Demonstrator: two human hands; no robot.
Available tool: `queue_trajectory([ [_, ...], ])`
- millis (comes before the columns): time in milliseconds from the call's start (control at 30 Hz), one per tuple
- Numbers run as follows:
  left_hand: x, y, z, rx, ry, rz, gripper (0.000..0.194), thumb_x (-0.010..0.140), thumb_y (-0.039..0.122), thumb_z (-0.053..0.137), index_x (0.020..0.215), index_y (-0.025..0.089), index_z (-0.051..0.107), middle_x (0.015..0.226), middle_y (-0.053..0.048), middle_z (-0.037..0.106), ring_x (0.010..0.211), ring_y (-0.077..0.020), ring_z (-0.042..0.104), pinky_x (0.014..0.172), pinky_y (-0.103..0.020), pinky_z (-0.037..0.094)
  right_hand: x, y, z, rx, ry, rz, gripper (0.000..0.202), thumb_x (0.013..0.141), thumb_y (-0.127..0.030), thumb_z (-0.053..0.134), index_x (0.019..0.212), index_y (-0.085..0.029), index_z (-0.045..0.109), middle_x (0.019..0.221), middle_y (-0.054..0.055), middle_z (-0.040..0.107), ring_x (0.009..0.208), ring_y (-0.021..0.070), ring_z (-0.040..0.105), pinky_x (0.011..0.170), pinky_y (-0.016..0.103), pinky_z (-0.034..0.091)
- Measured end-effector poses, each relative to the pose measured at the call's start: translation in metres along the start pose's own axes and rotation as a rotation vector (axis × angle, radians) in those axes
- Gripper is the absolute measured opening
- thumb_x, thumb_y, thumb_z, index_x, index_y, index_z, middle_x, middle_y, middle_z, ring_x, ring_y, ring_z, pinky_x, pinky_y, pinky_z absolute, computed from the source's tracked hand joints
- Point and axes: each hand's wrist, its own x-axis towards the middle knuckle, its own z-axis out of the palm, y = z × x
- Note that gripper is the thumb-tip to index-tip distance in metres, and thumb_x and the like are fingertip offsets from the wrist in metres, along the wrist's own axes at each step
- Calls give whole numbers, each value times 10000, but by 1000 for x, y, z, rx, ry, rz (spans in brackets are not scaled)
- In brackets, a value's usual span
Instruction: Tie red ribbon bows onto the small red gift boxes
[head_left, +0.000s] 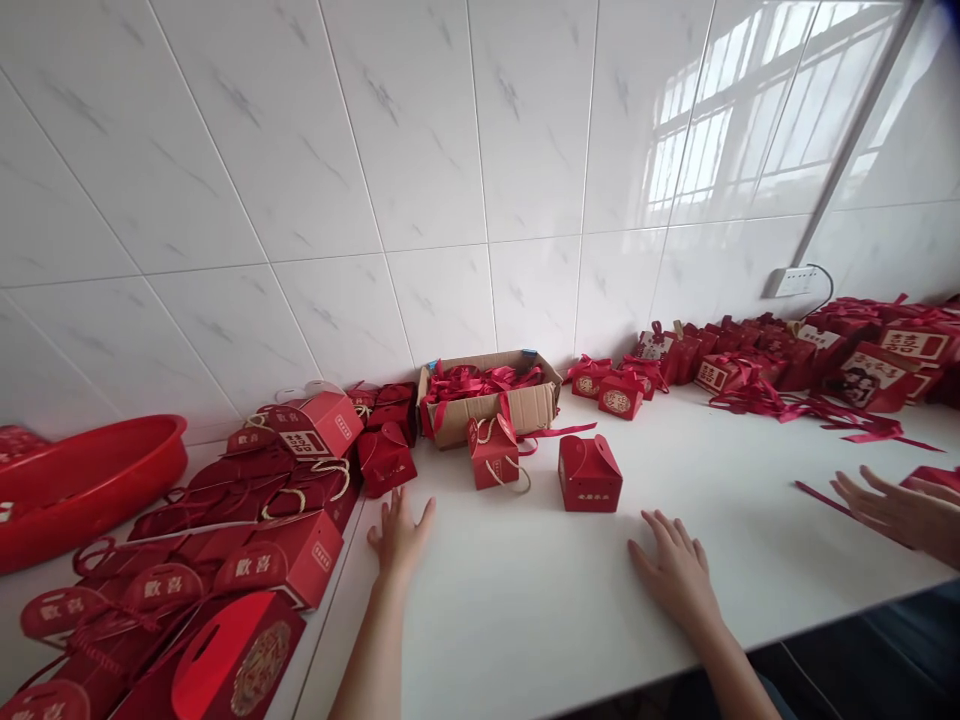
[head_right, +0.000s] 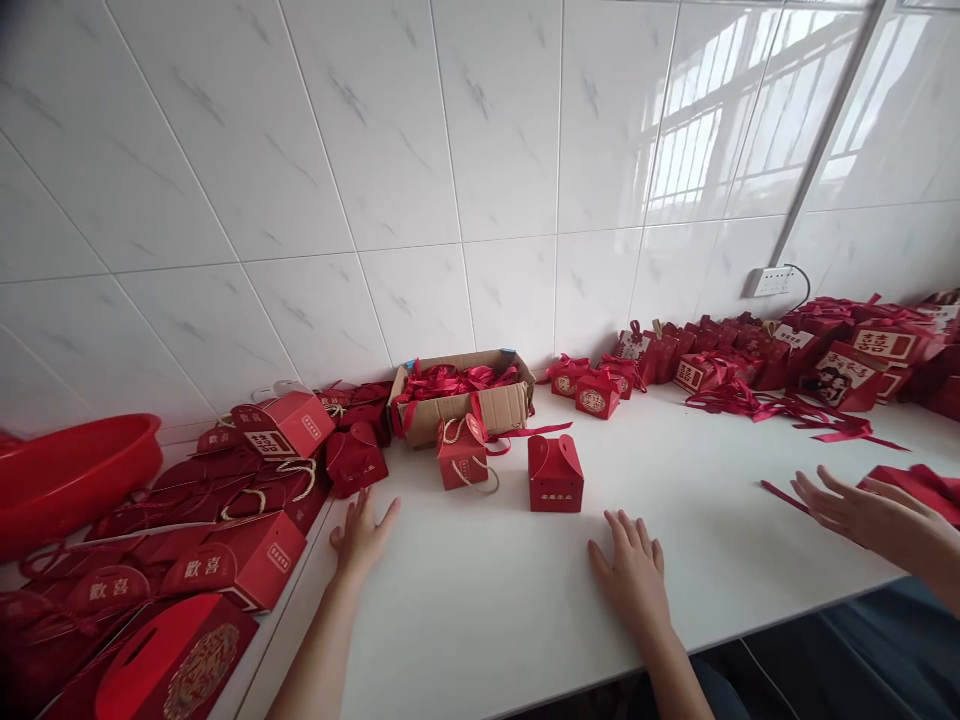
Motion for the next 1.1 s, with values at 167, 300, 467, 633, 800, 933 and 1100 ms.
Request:
queue_trajectory([
  [167,-15,21,10,-21,6,133,492,867,402,417,1294,161,457,1357,-186,471,1265,-325,407,986,-547,304,1,-1,-3,1,-14,1,564,859,-459,310,1327,-178,455,1434,80,404,1370,309,260,1095,502,214],
  [300,-19,72,8,-57,25,374,596,837,422,515,1384,236,365,1475,-137,292,1343,-307,288,1019,-463,320,1,-4,-7,6,-23,4,546,857,-435,346,1319,-172,469,1433,88,405,1367,315,261,1091,507,215],
  [467,-4,133,20,-68,60,475,762,739,501,632,1412,297,337,1513,-126,170,1353,-413,196,956,-528,369,3,-6,-12,46,-15,-3,517,855,-404,375,1310,-181,477,1422,79,423,1363,317,268,1087,509,217],
  [633,-3,146,41,-77,35,456,616,729,508,638,1277,249,527,1438,-129,339,1259,-371,369,895,-464,446,4,-7,-17,95,-26,-2,504,854,-388,385,1304,-186,484,1417,75,430,1368,310,262,1101,502,198],
  [800,-12,120,36,-63,84,448,523,786,459,586,1248,219,539,1422,-122,356,1227,-332,408,942,-429,412,3,-8,-20,105,-38,-4,500,858,-388,385,1306,-190,486,1421,65,427,1371,307,256,1107,501,190],
  [933,-2,83,14,-12,248,398,472,769,545,561,1075,190,615,1356,-137,421,1190,-331,431,960,-422,379,3,-8,-21,118,-49,-2,504,861,-397,381,1312,-194,478,1428,58,418,1378,306,239,1110,501,185],
  [1100,6,50,-2,21,500,171,376,818,438,509,1091,185,560,1354,-154,440,1314,-413,243,983,-587,236,2,-10,-21,110,-39,-1,495,865,-380,384,1311,-189,482,1423,60,426,1376,304,242,1112,495,179],
])
